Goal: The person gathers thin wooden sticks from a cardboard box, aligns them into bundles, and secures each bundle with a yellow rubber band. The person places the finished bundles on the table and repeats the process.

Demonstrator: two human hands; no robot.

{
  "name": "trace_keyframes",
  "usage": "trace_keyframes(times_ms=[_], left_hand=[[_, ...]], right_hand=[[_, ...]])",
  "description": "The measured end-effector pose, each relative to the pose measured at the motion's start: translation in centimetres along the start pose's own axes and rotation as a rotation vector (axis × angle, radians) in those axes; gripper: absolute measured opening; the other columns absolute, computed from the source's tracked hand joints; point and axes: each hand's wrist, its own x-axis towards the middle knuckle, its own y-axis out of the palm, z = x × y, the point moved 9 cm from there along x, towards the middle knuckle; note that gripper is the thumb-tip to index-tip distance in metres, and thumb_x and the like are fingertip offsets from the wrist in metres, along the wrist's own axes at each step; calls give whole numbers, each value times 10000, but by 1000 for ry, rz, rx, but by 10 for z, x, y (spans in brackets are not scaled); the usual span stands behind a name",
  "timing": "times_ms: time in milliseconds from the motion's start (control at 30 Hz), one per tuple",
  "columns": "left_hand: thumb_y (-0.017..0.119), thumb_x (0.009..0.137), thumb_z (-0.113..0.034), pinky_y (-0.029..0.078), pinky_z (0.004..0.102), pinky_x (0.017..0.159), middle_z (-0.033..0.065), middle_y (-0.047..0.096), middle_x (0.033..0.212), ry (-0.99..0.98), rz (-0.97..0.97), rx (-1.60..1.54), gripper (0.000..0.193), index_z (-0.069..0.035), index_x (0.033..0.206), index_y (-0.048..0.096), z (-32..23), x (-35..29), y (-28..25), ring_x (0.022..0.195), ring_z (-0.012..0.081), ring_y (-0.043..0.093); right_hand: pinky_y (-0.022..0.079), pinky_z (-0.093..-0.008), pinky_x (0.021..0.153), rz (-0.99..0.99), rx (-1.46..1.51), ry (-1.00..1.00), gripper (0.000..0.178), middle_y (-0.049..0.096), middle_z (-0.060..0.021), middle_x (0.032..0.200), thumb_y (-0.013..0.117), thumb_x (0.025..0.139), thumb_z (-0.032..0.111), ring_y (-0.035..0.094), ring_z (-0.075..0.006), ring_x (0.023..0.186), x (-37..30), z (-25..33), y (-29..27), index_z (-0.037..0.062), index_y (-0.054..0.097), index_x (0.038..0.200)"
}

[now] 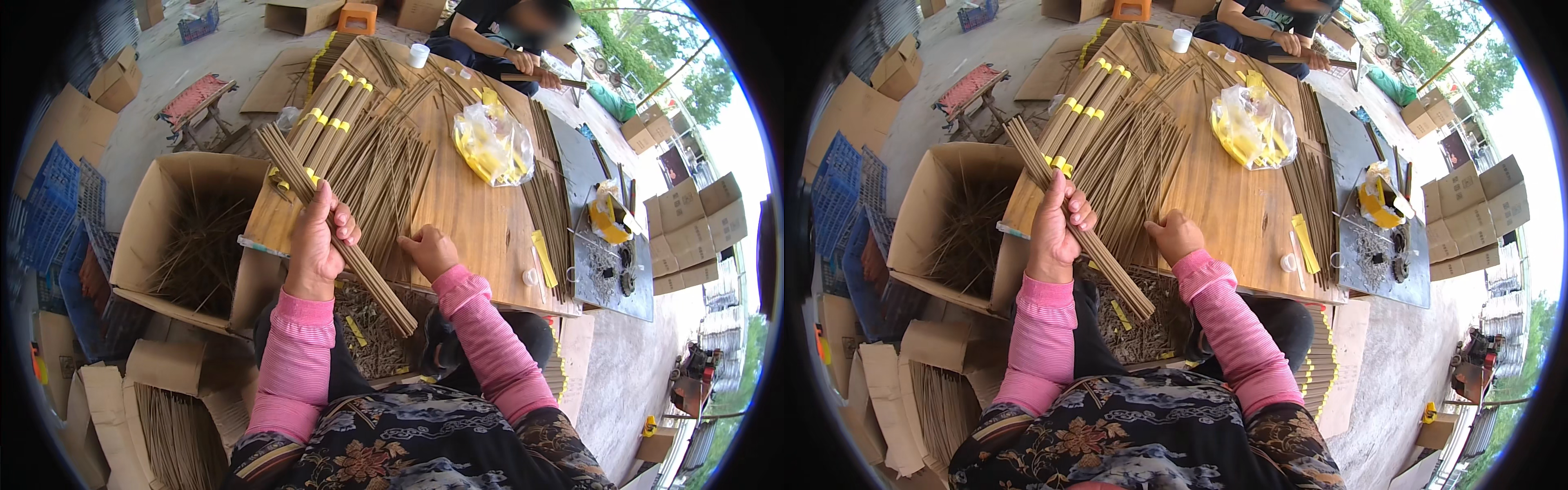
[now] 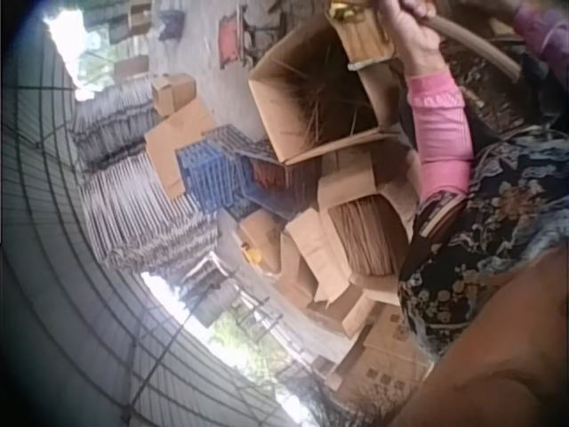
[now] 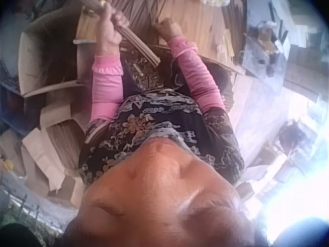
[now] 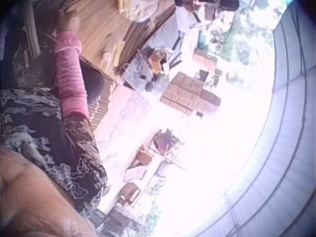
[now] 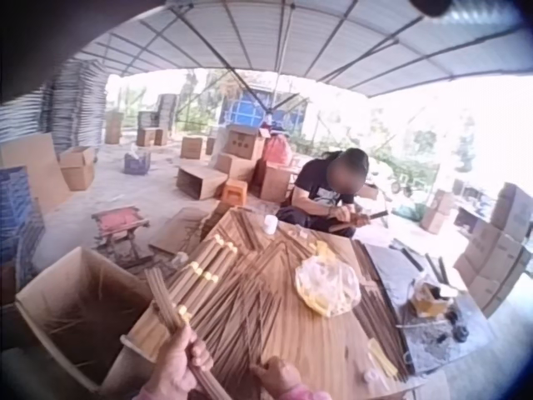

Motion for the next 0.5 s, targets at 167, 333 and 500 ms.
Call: trace_keyframes(times_ms=[167, 333, 500], left_hand=[[593, 813, -407, 313, 212, 400, -19, 421, 533, -18, -6, -3, 351, -146, 654, 422, 1, -1, 2, 431, 80, 381], [597, 809, -408, 312, 213, 399, -13, 425, 540, -18, -7, -23, 353, -141, 659, 422, -2, -2, -1, 430, 83, 384], [606, 798, -418, 320, 219, 402, -6, 425, 543, -39, -28, -10, 366, -136, 660, 420, 2, -2, 1, 430, 86, 385]], right_hand=[[464, -395, 659, -33, 24, -27, 350, 606, -184, 728, 605, 767, 361, 595, -325, 722, 3, -3, 2, 14, 572, 755], [466, -386, 657, -61, -12, -69, 326, 606, -172, 728, 608, 764, 345, 597, -315, 723, -11, 18, -9, 21, 575, 745], [465, -377, 636, -85, -21, -124, 304, 604, -156, 700, 601, 765, 324, 592, -308, 677, -6, 13, 3, 23, 564, 749]])
